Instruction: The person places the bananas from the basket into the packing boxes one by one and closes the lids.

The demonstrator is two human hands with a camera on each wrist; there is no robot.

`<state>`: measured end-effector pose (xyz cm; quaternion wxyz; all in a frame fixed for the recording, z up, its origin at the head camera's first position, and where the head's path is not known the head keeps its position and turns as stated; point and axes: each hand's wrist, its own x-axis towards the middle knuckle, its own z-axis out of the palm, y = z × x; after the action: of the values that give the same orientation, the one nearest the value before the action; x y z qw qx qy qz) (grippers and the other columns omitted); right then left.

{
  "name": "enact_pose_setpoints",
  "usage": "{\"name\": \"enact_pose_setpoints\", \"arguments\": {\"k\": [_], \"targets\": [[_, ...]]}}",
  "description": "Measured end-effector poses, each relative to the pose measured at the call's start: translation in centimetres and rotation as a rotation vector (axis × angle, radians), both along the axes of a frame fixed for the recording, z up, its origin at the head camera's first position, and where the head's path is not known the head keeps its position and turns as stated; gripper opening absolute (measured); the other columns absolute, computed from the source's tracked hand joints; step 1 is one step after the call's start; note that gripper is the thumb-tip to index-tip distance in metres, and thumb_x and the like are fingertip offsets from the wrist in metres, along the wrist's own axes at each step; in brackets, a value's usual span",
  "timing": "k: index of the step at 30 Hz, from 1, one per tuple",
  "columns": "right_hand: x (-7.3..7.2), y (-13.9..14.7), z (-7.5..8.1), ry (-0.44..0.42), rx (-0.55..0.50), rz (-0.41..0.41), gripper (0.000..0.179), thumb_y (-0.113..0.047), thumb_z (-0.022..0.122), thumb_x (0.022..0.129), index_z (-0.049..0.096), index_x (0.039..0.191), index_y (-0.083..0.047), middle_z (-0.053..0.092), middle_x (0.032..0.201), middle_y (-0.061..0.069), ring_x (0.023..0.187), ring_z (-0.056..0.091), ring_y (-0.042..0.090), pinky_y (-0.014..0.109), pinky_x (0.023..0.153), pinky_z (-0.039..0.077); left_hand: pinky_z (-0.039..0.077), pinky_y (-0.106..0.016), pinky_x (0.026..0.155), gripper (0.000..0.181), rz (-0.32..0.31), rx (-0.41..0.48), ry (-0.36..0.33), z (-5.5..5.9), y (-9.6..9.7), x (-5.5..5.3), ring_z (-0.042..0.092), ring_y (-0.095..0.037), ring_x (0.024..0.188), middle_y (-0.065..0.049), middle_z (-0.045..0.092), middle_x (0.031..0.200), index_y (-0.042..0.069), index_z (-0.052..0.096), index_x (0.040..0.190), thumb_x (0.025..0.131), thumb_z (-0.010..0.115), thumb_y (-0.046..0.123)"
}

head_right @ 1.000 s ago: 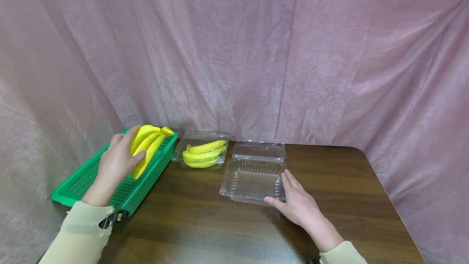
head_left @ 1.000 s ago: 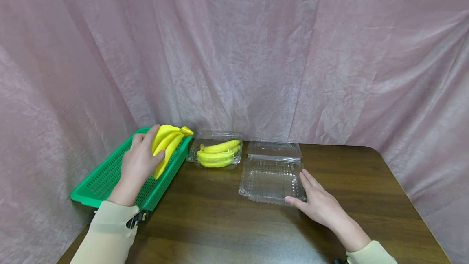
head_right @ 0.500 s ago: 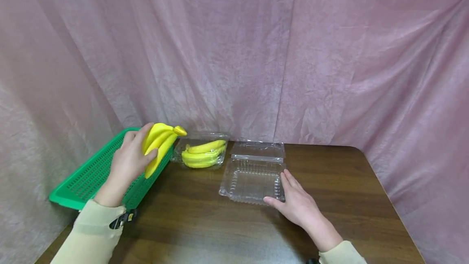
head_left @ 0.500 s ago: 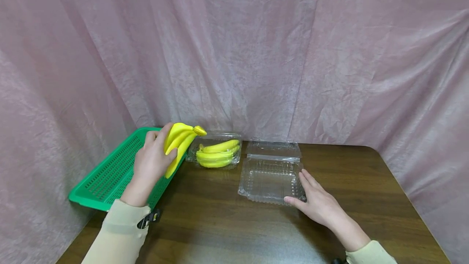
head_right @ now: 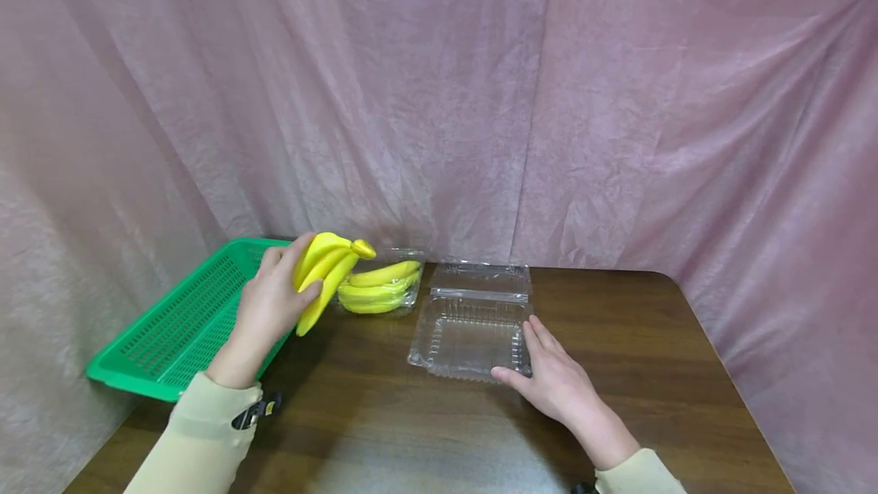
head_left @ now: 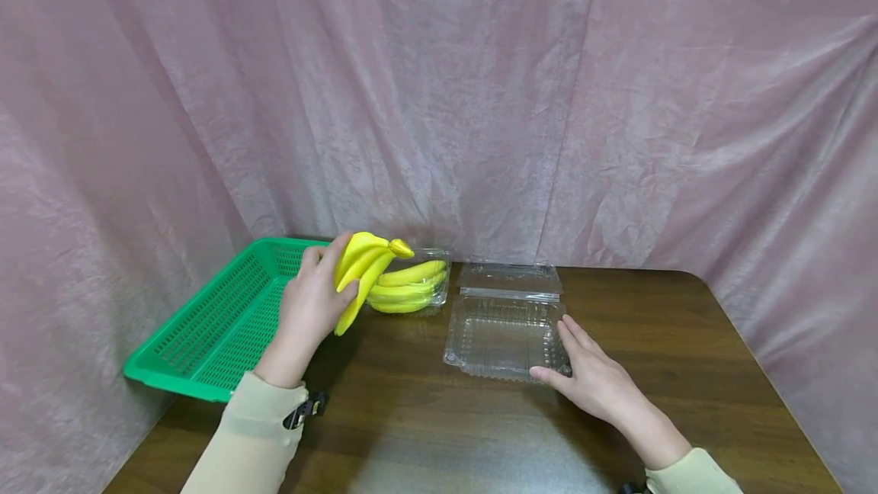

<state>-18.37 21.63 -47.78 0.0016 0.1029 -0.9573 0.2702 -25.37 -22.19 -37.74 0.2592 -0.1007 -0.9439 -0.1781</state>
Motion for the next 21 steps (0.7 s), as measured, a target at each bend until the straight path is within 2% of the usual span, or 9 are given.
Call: {"name": "enact_pose_setpoints", "arguments": {"k": [7, 21], "targets": [[0.1, -0.1, 0.1, 0.001, 0.002, 0.008, 0.113, -0.070, 0.069, 0.101, 0.026, 0.171, 0.007, 0.019, 0.180, 0.025, 0.161, 0.028, 0.051, 0.073, 0.120, 0.034, 0.055, -0.054, 0.059, 0.081, -0.034, 0.008, -0.001, -0.8, 1.9, -0.2, 0.071, -0.043, 0.081, -0.028, 0.058, 0.134, 0.019, 0.048, 0.166, 0.095, 0.087, 0.018], [0.1, -0.1, 0.1, -0.001, 0.007, 0.008, 0.115, -0.074, 0.067, 0.100, 0.027, 0.171, 0.008, 0.019, 0.180, 0.024, 0.161, 0.028, 0.050, 0.073, 0.120, 0.034, 0.058, -0.048, 0.060, 0.084, -0.108, -0.001, 0.010, -2.6, 5.9, -0.4, 0.069, -0.034, 0.075, -0.024, 0.061, 0.131, 0.019, 0.050, 0.166, 0.093, 0.092, 0.018]]}}
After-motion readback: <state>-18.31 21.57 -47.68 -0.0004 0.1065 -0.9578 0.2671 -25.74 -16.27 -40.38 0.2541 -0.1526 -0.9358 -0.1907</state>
